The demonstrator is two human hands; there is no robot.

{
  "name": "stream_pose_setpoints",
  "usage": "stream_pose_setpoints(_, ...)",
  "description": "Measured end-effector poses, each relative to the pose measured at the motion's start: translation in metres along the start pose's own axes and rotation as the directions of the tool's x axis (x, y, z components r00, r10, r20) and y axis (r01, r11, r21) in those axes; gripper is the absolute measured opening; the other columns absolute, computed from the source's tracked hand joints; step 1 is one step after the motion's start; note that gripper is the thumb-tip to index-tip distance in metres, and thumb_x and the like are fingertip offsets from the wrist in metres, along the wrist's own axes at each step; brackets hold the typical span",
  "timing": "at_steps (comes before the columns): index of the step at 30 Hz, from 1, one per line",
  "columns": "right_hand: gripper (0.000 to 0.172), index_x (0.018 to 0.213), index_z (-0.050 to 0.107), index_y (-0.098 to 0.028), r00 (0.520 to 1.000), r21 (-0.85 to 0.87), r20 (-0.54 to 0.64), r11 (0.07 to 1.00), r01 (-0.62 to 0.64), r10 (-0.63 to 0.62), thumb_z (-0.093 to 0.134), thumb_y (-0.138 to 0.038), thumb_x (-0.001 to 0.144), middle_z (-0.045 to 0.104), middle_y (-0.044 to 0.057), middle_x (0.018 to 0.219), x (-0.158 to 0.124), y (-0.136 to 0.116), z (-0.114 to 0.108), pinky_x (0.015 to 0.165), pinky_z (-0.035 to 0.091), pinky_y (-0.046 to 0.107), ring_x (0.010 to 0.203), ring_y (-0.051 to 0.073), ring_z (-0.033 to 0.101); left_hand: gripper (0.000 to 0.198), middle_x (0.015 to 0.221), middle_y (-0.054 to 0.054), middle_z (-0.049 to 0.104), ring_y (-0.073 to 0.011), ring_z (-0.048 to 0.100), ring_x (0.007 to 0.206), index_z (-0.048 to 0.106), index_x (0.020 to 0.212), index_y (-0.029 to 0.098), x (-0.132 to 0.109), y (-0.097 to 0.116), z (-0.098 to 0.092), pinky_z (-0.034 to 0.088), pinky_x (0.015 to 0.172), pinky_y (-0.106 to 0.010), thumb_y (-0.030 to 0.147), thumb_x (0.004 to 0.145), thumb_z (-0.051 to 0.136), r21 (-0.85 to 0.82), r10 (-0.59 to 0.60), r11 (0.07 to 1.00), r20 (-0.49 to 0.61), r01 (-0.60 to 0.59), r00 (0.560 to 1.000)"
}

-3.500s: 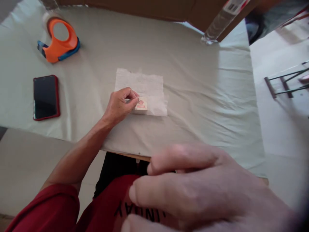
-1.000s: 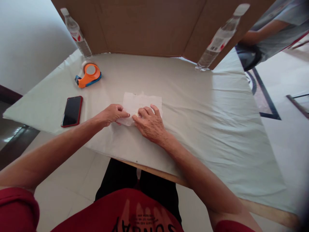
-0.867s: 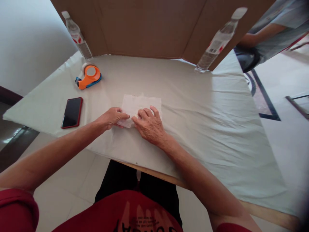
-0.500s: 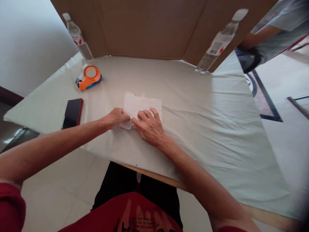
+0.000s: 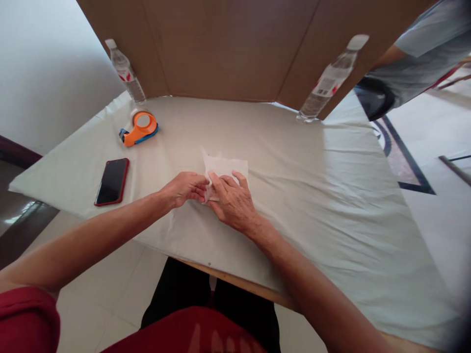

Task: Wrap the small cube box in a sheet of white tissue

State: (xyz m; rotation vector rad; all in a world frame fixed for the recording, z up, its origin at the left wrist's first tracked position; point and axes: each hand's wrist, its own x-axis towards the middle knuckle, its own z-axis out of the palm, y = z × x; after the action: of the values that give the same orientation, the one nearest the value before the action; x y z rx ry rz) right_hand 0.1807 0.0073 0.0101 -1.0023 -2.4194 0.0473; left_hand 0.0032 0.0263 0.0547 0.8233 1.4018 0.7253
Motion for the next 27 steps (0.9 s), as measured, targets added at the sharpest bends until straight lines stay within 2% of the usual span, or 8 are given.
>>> stream_pose_setpoints(3, 0.071, 0.150, 0.036, -0.010, 0.999, 0.053, 0.037, 0.998, -0.016, 0.014, 0.064, -0.024, 0.087, 0.071, 0.017, 0.122, 0.002, 0.002, -0.001, 0.117, 0.028, 0.056, 0.120, 0.032, 0.060, 0.017, 0.075, -0.005, 0.067, -0.0134, 0.063, 0.063, 0.068, 0.082, 0.011, -0.006, -0.005, -0.002, 0.054, 0.063, -0.030, 0.017, 0.068, 0.061, -0.022, 0.081, 0.997, 0.043, -0.080, 0.996)
stream_pose_setpoints(6, 0.069, 0.148, 0.041, -0.010, 0.997, 0.107, 0.078, 0.994, -0.013, 0.005, 0.064, -0.022, 0.083, 0.069, 0.019, 0.128, 0.004, 0.004, -0.010, 0.117, 0.029, 0.058, 0.124, 0.033, 0.060, 0.025, 0.078, -0.002, 0.068, -0.0121, 0.059, 0.065, 0.070, 0.090, 0.013, -0.009, -0.016, -0.001, 0.051, 0.065, -0.028, 0.013, 0.067, 0.059, 0.194, 0.296, 0.936, 0.017, -0.294, 0.955)
stream_pose_setpoints(9, 0.062, 0.142, 0.050, -0.014, 0.996, 0.159, 0.094, 0.987, -0.017, 0.002, 0.063, -0.023, 0.082, 0.065, 0.018, 0.138, -0.002, 0.011, -0.031, 0.117, 0.032, 0.058, 0.133, 0.034, 0.055, 0.021, 0.077, -0.002, 0.065, -0.0130, 0.056, 0.068, 0.073, 0.092, 0.015, -0.007, -0.029, 0.003, 0.048, 0.068, -0.029, 0.017, 0.076, 0.060, 0.523, 0.574, 0.660, 0.112, -0.539, 0.811)
stream_pose_setpoints(11, 0.055, 0.138, 0.056, -0.015, 0.989, 0.180, 0.072, 0.974, -0.139, 0.128, 0.061, -0.025, 0.084, 0.065, 0.017, 0.138, -0.013, 0.018, -0.048, 0.113, 0.039, 0.055, 0.132, 0.033, 0.057, 0.020, 0.078, -0.003, 0.062, -0.0140, 0.055, 0.070, 0.074, 0.094, 0.016, -0.005, -0.038, 0.005, 0.047, 0.068, -0.029, 0.019, 0.082, 0.058, 0.658, 0.701, 0.434, 0.181, -0.615, 0.689)
stream_pose_setpoints(13, 0.051, 0.134, 0.059, -0.015, 0.920, 0.202, 0.094, 0.898, -0.391, 0.379, 0.060, -0.032, 0.087, 0.069, 0.017, 0.129, -0.027, 0.025, -0.063, 0.101, 0.049, 0.050, 0.115, 0.031, 0.066, 0.022, 0.081, -0.005, 0.060, -0.0156, 0.055, 0.073, 0.074, 0.097, 0.016, -0.001, -0.045, 0.006, 0.048, 0.068, -0.030, 0.021, 0.088, 0.055, 0.727, 0.787, 0.251, 0.232, -0.640, 0.572)
stream_pose_setpoints(17, 0.062, 0.138, 0.055, -0.013, 0.641, 0.198, 0.351, 0.615, -0.763, 0.683, 0.062, -0.049, 0.088, 0.074, 0.013, 0.108, -0.047, 0.030, -0.068, 0.077, 0.056, 0.039, 0.079, 0.023, 0.070, 0.022, 0.095, -0.010, 0.059, -0.0180, 0.058, 0.082, 0.072, 0.099, 0.014, 0.004, -0.058, 0.009, 0.050, 0.070, -0.030, 0.019, 0.092, 0.052, 0.755, 0.872, 0.074, 0.268, -0.651, 0.410)
stream_pose_setpoints(20, 0.073, 0.147, 0.046, -0.012, 0.565, 0.220, 0.382, 0.522, -0.824, 0.731, 0.060, -0.054, 0.089, 0.073, 0.012, 0.105, -0.046, 0.026, -0.054, 0.073, 0.054, 0.036, 0.078, 0.022, 0.069, 0.021, 0.100, -0.010, 0.058, -0.0123, 0.053, 0.069, 0.071, 0.099, 0.014, 0.005, -0.065, 0.013, 0.049, 0.064, -0.026, 0.018, 0.093, 0.051, 0.757, 0.889, 0.102, 0.222, -0.645, 0.401)
stream_pose_setpoints(27, 0.079, 0.147, 0.042, -0.014, 0.617, 0.436, 0.292, 0.473, -0.766, 0.730, 0.066, -0.053, 0.083, 0.067, 0.004, 0.080, -0.029, 0.026, -0.022, 0.055, 0.050, 0.033, 0.057, 0.020, 0.061, 0.019, 0.097, -0.008, 0.058, -0.0126, 0.053, 0.070, 0.070, 0.096, 0.016, -0.003, -0.068, 0.020, 0.046, 0.061, -0.024, 0.024, 0.093, 0.053, 0.809, 0.872, 0.111, 0.200, -0.577, 0.447)
